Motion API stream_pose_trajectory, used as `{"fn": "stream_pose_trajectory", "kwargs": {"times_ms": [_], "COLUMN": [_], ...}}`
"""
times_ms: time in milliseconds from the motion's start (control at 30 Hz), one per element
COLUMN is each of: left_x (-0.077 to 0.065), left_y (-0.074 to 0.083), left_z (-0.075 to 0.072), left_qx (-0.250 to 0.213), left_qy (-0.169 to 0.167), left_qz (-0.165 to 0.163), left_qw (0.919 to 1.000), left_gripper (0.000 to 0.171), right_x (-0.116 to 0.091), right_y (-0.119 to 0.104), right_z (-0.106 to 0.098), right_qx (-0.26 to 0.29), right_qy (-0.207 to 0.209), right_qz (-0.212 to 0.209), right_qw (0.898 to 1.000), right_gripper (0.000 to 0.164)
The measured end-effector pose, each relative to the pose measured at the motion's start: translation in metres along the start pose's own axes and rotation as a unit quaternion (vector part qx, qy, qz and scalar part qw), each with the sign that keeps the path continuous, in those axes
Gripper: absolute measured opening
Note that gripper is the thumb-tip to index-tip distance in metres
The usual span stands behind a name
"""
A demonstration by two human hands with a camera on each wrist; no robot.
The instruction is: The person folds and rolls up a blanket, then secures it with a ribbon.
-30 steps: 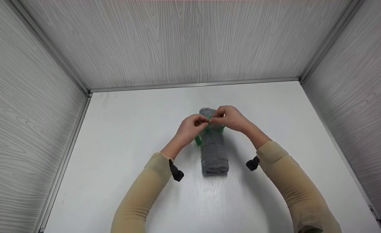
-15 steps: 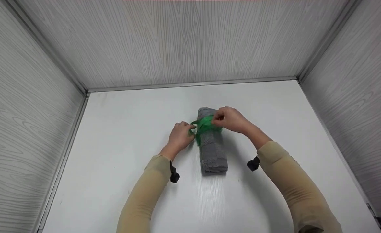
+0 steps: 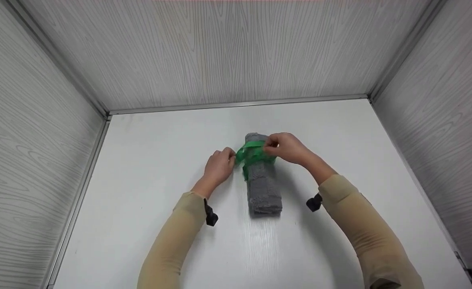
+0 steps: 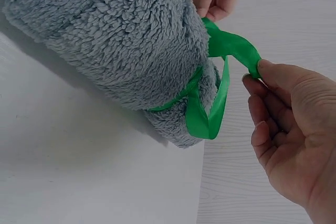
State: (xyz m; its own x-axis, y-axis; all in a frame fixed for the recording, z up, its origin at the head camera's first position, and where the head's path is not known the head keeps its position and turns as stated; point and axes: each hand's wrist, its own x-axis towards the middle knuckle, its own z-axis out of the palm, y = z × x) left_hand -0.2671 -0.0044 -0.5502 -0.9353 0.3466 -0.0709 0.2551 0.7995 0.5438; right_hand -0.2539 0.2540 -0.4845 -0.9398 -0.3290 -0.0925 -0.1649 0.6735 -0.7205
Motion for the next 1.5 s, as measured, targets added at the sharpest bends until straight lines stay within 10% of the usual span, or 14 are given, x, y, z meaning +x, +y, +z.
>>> {"fn": "stream_pose_trajectory", "kwargs": {"times_ms": [200,367,500,767,900,1300,1400,1500], "left_x": [-0.013,-0.024,-0.03,-0.04,-0.046,-0.049,-0.047,-0.046], "left_y": [0.018,0.035,0.048,0.072,0.082,0.103,0.101,0.096], "left_z": [-0.027,-0.047,-0.051,-0.026,-0.005,0.02,0.018,0.013], "left_qx": [-0.135,-0.29,-0.429,-0.633,-0.665,-0.649,-0.618,-0.558], "left_qy": [-0.001,-0.026,-0.072,-0.151,-0.181,-0.246,-0.267,-0.3], "left_qz": [-0.009,-0.02,-0.06,-0.164,-0.178,-0.209,-0.195,-0.164], "left_qw": [0.9908,0.9566,0.8985,0.7414,0.702,0.6886,0.7137,0.7566], "left_gripper": [0.022,0.023,0.024,0.023,0.024,0.027,0.03,0.035], "right_x": [-0.001,0.001,0.002,0.004,0.004,0.002,0.002,0.002], "right_y": [0.004,0.007,0.008,0.013,0.014,0.011,0.011,0.012], "right_z": [0.0,-0.002,-0.004,-0.006,-0.007,-0.009,-0.01,-0.009], "right_qx": [0.012,0.009,0.007,0.029,0.036,0.06,0.059,0.058], "right_qy": [0.007,0.014,0.02,0.024,0.028,0.016,0.015,0.015], "right_qz": [0.011,0.012,0.019,0.027,0.022,0.018,0.018,0.02], "right_qw": [1.0,1.0,1.0,0.999,0.999,0.998,0.998,0.998], "right_gripper": [0.014,0.015,0.017,0.017,0.016,0.017,0.017,0.017]}}
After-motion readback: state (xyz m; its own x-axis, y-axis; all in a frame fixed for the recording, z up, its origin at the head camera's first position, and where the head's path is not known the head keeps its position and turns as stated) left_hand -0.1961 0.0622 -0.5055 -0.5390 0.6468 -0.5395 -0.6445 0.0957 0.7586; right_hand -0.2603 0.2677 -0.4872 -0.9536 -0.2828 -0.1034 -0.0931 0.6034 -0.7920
